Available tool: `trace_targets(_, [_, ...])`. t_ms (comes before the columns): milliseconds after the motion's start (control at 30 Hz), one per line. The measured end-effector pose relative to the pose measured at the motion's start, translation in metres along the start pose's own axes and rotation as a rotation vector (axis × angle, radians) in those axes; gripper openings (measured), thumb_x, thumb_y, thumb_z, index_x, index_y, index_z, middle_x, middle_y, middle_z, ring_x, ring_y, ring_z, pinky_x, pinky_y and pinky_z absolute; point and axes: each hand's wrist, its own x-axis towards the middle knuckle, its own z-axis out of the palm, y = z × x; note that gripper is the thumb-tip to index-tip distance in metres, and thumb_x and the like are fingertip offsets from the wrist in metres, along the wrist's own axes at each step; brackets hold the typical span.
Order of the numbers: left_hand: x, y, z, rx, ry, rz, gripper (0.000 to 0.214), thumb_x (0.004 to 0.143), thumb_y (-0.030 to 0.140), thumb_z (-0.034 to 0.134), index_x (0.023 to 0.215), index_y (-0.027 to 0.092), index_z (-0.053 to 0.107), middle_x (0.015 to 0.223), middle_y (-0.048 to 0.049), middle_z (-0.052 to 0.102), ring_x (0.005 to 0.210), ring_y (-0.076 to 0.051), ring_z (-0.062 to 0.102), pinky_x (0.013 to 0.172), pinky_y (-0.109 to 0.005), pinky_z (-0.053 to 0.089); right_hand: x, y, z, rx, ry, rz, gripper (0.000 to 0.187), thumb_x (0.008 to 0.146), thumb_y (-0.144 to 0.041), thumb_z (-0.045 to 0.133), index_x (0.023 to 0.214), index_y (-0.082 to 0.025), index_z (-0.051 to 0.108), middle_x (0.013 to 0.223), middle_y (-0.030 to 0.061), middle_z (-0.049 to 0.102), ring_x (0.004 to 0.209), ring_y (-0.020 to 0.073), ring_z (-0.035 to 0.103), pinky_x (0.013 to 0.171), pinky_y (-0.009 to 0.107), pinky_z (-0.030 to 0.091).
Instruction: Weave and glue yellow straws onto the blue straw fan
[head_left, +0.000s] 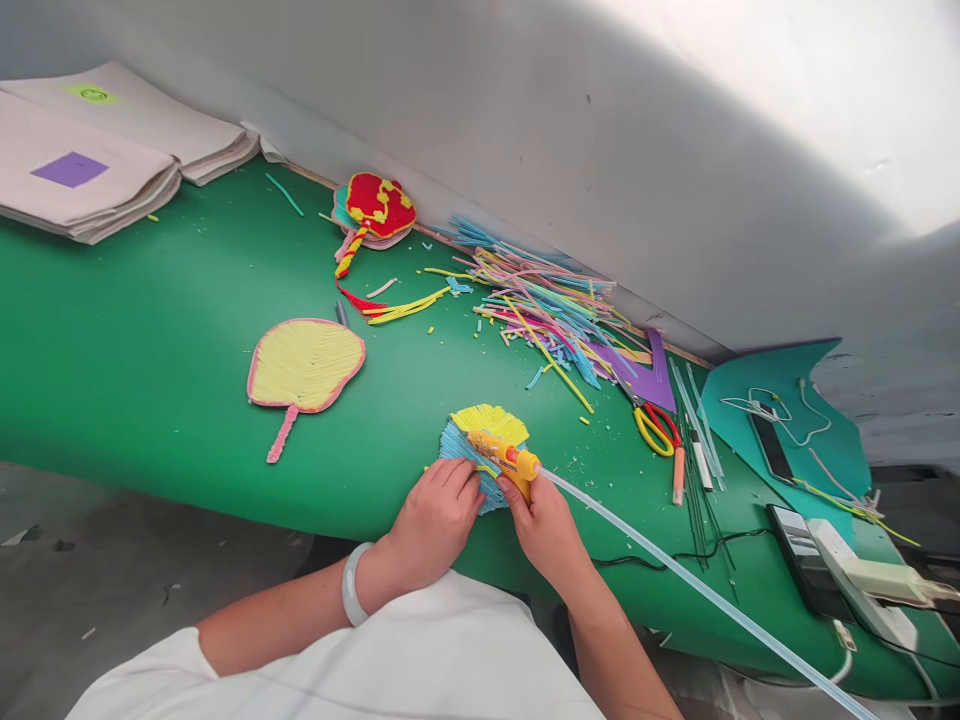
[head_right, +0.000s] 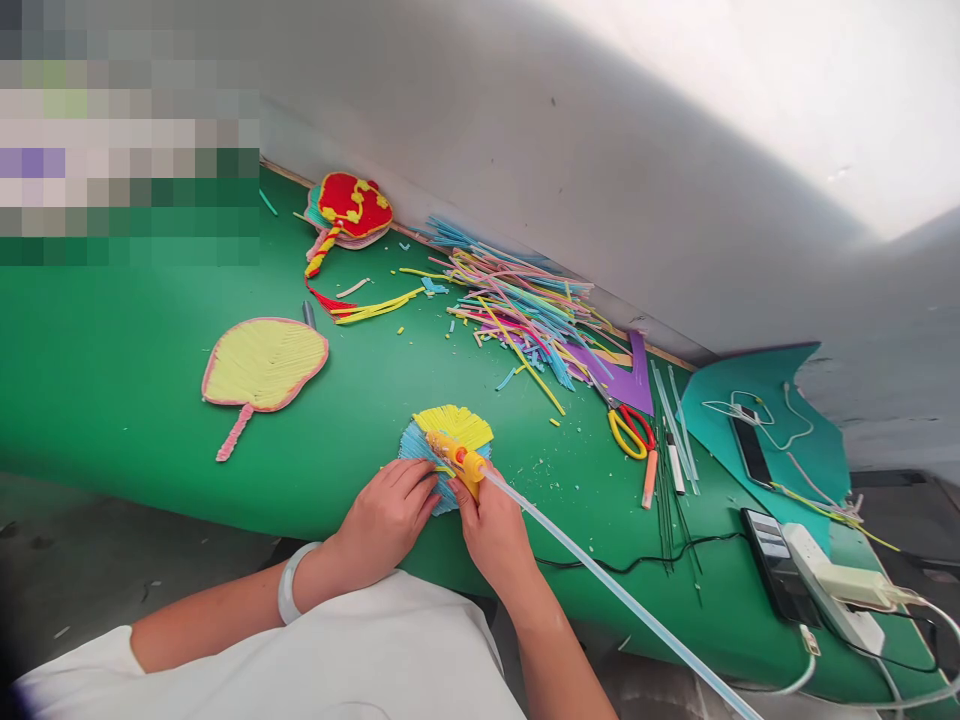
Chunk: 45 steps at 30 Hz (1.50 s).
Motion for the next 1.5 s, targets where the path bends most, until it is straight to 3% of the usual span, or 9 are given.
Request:
trace_targets(633, [-0.001, -0.001, 0.001, 0.001, 0.0, -0.004, 0.017, 0.097, 0.013, 0.049, 0.095, 0.016, 0.065, 0.102, -0.0106, 0.069, 0.095, -0.025, 0.065, 0.082, -0.042, 0.055, -0.003, 0.001, -0.001, -0.017, 0.012, 0.022, 0.043, 0.098, -0.05, 0.044, 0.116, -0.018, 0.067, 0.107, 0.0146, 0.072, 0.103, 0.03, 0.066, 0.09, 0.044, 0.054])
trace_targets(1500, [-0.001, 0.0, 0.0, -0.008, 0.005, -0.008, 0.015, 0.097, 0.014, 0.051, 0.099, 0.013, 0.065, 0.102, -0.0117, 0.07, 0.097, -0.026, 0.066, 0.084, -0.044, 0.057, -0.02, 0.014, -0.003, -0.033, -0.004, 0.062, 0.05, 0.1, -0.056, 0.039, 0.122, -0.016, 0.058, 0.116, 0.016, 0.066, 0.111, 0.0307, 0.062, 0.095, 0.048, 0.051])
